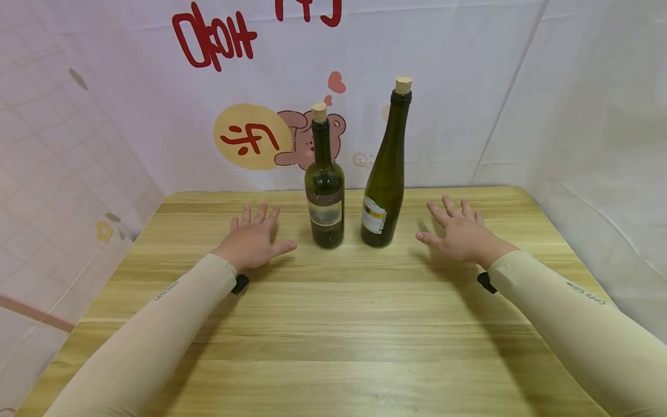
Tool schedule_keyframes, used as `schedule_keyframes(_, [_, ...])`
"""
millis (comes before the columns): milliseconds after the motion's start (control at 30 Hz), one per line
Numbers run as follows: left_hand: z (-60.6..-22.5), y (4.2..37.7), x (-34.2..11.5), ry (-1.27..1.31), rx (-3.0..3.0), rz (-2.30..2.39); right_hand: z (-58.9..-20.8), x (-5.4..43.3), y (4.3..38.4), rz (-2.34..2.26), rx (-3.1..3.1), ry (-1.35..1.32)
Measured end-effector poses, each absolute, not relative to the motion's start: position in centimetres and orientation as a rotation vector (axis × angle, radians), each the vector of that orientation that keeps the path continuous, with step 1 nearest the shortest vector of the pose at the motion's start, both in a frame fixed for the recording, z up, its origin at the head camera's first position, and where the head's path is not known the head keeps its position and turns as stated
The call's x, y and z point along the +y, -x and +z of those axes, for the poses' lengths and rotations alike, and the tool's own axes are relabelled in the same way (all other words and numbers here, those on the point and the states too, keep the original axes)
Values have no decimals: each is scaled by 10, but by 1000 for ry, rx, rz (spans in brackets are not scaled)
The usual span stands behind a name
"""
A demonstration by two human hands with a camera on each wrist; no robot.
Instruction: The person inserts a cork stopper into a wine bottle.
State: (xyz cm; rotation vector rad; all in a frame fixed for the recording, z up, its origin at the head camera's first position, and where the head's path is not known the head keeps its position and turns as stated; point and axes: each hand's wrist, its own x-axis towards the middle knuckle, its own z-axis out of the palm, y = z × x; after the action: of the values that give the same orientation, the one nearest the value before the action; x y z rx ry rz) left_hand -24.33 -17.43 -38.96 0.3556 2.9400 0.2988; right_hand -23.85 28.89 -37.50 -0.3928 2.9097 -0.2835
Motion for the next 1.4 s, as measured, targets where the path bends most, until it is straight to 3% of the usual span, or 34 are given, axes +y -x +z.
schedule_keyframes(1400, [-381, 240, -172, -368, 2946, 283, -371, 291, 237, -286, 2938, 404])
